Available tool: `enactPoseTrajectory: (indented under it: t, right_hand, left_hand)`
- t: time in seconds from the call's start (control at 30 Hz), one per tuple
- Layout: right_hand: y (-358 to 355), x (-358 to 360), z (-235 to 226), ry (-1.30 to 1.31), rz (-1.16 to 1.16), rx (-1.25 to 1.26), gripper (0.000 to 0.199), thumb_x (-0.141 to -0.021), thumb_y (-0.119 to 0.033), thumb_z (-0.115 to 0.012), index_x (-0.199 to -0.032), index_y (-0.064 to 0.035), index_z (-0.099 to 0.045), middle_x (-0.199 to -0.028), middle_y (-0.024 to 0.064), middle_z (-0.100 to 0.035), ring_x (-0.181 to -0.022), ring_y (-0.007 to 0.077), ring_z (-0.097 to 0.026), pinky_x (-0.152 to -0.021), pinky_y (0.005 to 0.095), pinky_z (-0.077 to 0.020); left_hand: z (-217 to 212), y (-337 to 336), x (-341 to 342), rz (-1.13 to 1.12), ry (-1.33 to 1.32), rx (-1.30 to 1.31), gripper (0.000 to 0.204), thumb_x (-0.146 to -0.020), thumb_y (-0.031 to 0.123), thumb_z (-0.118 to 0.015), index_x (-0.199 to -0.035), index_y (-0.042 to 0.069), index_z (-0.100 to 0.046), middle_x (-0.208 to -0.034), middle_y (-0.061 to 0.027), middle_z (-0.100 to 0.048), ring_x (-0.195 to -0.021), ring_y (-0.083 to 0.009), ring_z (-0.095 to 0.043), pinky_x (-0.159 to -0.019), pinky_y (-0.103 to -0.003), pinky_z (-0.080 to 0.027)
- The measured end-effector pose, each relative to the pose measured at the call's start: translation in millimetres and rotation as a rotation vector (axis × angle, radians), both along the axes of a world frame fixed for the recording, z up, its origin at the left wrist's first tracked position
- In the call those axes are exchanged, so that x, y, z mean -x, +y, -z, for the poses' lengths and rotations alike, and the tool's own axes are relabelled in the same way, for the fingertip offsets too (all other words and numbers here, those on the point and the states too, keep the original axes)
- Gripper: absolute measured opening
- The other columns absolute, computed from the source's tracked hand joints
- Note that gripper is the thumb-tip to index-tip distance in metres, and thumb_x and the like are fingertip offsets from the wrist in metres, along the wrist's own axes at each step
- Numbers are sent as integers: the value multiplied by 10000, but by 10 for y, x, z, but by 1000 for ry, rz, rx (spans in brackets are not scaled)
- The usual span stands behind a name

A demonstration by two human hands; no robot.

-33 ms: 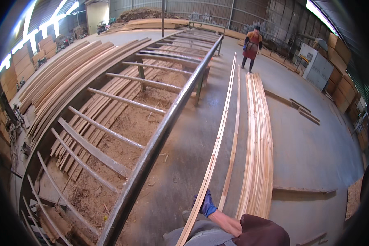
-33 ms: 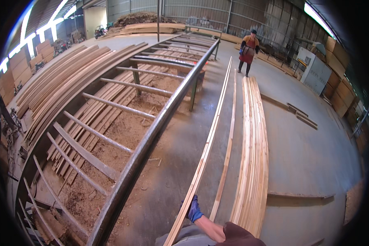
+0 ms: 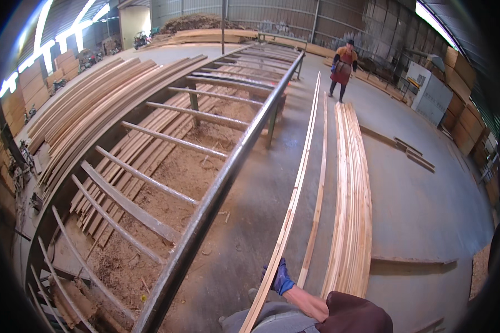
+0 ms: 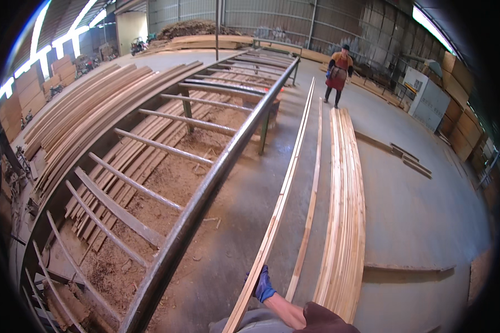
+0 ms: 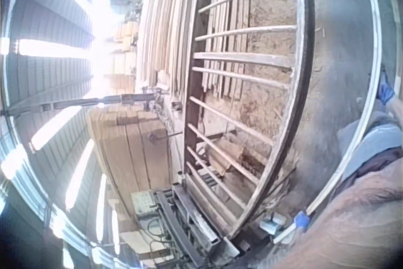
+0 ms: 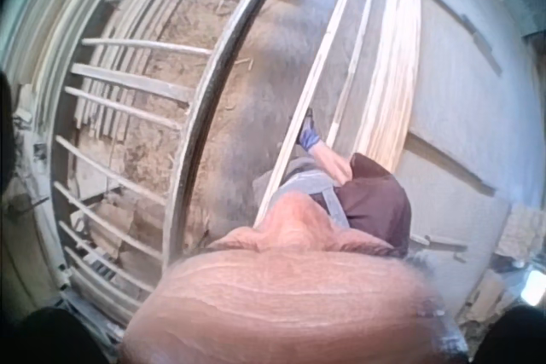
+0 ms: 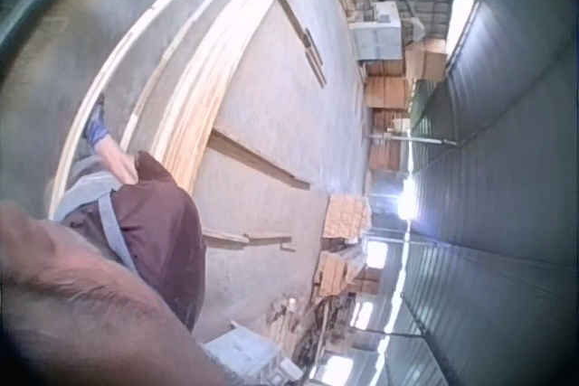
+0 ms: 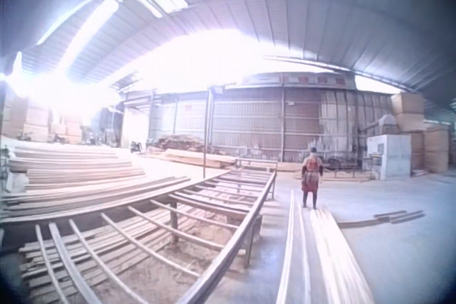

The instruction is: The person picks up long, thin wooden planks from a pile on the floor and places them onto a metal rack. They repeat this process, moving planks from the floor to the rack and arranging them in a neat stack.

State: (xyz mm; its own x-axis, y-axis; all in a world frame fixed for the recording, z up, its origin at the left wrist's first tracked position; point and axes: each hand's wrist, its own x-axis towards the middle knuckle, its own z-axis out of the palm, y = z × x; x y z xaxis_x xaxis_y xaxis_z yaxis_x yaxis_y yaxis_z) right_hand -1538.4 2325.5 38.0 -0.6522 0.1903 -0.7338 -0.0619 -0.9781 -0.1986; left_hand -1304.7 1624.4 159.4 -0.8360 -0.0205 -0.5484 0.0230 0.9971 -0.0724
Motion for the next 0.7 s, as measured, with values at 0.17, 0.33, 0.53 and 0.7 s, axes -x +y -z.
enactPoseTrajectory:
  t: [0.17,0.33,0.53,0.7]
  right_hand:
    - [29,579,-179,-15,-17,-158,773,-868,-810,-347,-973,-90,-610,-783,134,-642,-677,318,-642,-625,478,-567]
    - [-369,1431,-584,141,-50,-195,704,-885,-767,-399,-998,-102,-604,-803,130,-645,-690,316,-646,-639,484,-569]
    - [-1006,2575,-949,370,-52,-200,754,-877,-756,-441,-1075,-42,-582,-881,189,-653,-816,364,-645,-803,518,-550]
    - [-1163,3197,-1075,373,-259,-268,571,-922,-542,-612,-1163,-26,-573,-1064,201,-669,-945,341,-672,-874,492,-551]
  left_hand:
    - [239,4,162,-68,-129,34,351,-886,455,-592,-987,124,-654,-751,-138,-672,-688,-327,-669,-645,-474,-522]
    - [482,-523,328,119,-60,145,228,-909,284,-502,-916,92,-627,-806,-181,-673,-732,-369,-670,-685,-507,-528]
    - [297,-1444,1069,-19,83,54,217,-871,207,-501,-896,37,-633,-853,-240,-669,-798,-415,-670,-738,-518,-536]
    - [-669,-1362,1958,-34,41,3,367,-883,368,-589,-898,6,-644,-816,-266,-664,-788,-445,-657,-737,-541,-521]
